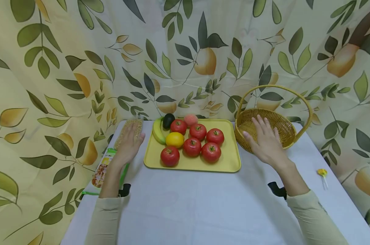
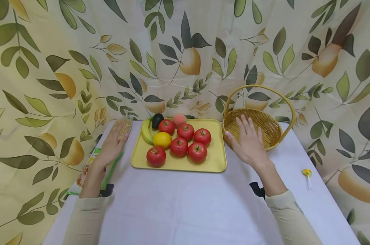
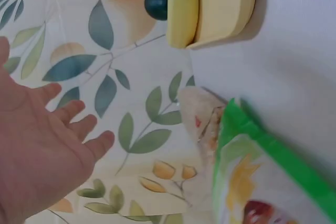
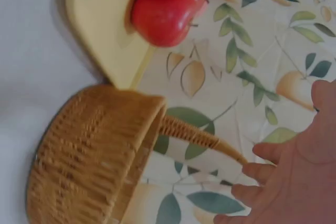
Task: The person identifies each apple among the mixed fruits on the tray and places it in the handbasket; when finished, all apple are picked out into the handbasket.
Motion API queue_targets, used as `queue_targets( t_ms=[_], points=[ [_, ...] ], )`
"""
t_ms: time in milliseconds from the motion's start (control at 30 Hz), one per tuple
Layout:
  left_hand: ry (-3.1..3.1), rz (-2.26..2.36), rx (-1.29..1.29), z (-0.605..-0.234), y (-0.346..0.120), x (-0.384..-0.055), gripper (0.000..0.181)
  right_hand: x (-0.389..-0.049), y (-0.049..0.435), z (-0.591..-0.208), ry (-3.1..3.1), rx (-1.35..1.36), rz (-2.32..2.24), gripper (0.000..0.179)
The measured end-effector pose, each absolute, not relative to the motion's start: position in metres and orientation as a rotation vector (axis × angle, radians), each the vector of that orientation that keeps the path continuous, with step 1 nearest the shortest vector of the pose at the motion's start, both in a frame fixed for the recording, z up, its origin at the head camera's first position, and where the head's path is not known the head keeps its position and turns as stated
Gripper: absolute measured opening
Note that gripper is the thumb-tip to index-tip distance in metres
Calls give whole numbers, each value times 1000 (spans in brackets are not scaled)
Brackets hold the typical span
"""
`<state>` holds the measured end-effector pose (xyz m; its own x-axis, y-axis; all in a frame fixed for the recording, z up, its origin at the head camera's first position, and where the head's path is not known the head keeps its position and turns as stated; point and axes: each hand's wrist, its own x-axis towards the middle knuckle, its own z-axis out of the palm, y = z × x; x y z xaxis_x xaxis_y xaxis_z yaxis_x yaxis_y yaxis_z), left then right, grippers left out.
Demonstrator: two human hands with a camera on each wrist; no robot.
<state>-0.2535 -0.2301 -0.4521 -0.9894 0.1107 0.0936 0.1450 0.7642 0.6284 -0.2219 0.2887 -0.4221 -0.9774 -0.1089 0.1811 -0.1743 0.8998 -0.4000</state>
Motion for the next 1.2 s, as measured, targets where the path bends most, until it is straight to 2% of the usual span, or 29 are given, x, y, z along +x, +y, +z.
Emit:
queue_targets(
  t_ms=[167,333,700,967,1200],
  points=[
    [-2774,-1252,-216,-459,-232,-254,71,-222,274,-424,-2858,260,770,79],
    [-2648,-1520,-212,-470,-230,-256,69,-222,260,-425,-2812,269,952,76],
    [-2255,-2262,-285,-486,-223,-265,61,-222,242,-426,-2624,86,1573,69],
    [-1956,-2596,-200,-508,-217,-264,61,-227,243,-445,-2558,16,1889,52],
    [-1880,-2694,22,-522,-224,-261,66,-235,235,-468,-2490,-81,2168,54]
  ],
)
